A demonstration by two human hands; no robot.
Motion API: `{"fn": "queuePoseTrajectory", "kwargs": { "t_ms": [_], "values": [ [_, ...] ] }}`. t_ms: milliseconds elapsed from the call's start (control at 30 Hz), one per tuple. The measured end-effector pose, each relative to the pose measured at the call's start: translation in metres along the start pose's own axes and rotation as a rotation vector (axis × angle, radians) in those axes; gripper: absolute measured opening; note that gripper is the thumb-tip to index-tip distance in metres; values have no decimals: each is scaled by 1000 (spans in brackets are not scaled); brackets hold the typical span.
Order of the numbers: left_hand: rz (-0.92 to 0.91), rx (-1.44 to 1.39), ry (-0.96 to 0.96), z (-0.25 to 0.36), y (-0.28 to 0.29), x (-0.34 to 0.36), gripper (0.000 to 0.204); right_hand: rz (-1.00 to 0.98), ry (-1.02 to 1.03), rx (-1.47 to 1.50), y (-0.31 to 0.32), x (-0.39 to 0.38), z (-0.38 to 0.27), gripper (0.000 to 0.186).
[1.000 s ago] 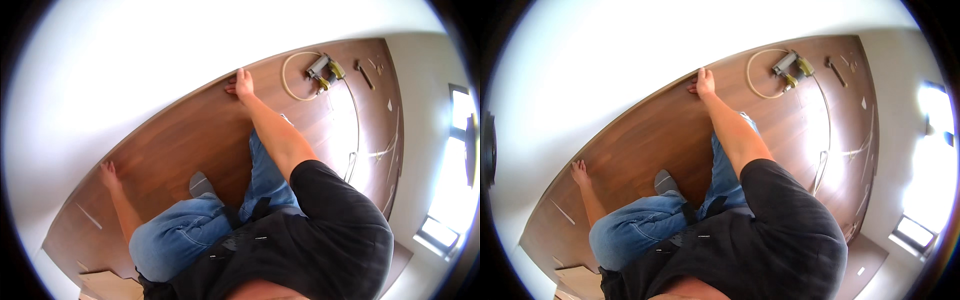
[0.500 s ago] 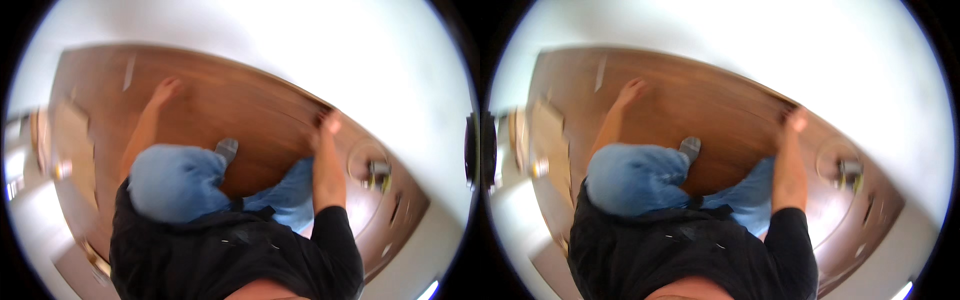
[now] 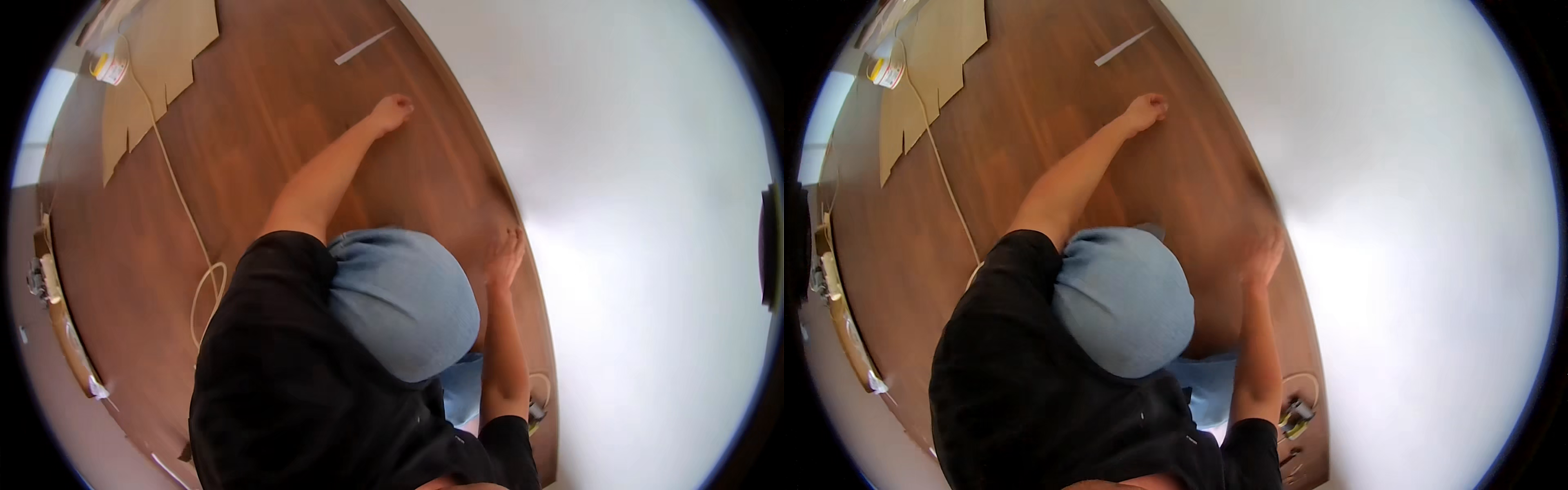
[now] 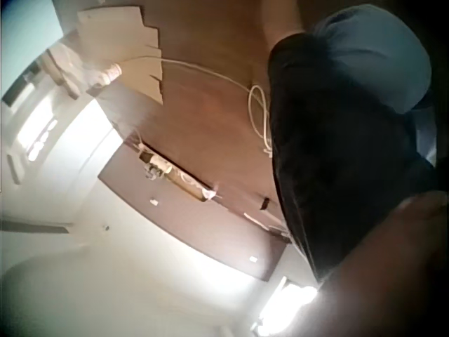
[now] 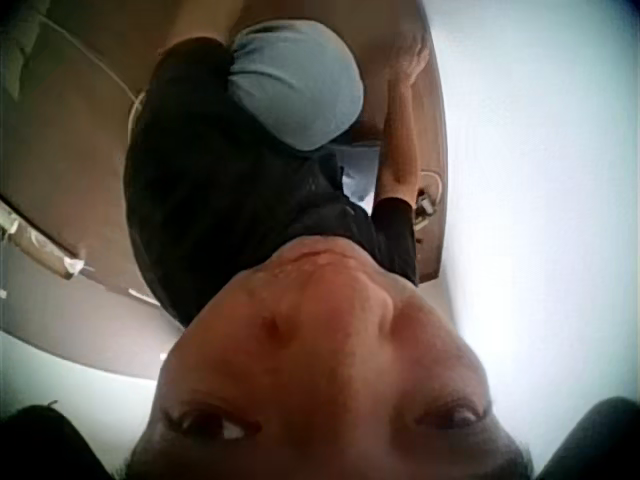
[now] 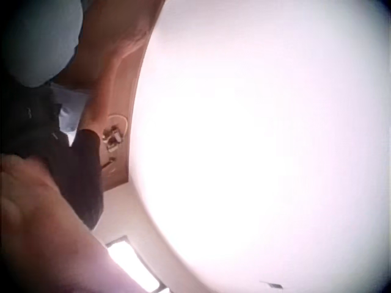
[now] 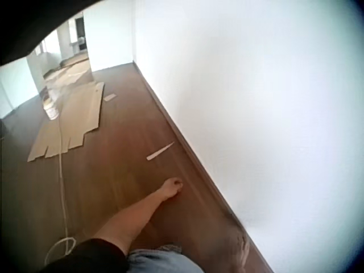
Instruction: The person installs a skirting board along a wall by applying adhesive tape to a wooden strip, positioning it against the wall, and securing it using a hammer and a pneumatic nail gun.
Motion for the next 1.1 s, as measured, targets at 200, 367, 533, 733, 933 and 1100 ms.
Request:
{"fn": "queuePoseTrajectory", "kwargs": {
  "t_ms": [200, 367, 533, 733, 933, 1100],
  "values": [
    [239, -138, -80, 26, 16, 116, 50, -171, 0, -185, -57, 79, -70, 60],
    [383, -246, -34, 57, 51, 229, 56, -184, -34, -282, -70, 97, -75, 64],
    [687, -271, -52, 51, 83, 329, 62, -240, -136, -298, -82, 108, -77, 71],
    [500, -193, -136, 92, 77, 344, 67, -183, -110, -331, -80, 103, -75, 76],
    [467, -107, -28, 104, 91, 320, 65, -164, -134, -350, -80, 111, -79, 75],
    [493, -87, -23, 81, 94, 342, 65, -139, -132, -348, -89, 121, -74, 69]
  ]
}}
Point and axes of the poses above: each hand's wrist, its own x-axis towards the middle knuckle, its own y-axis out of the back of the hand, z = x × y, the point moved 10 cm from there along x, towards the middle knuckle, and after that the axes turned 11 degrees about z, right-handed, at the moved point
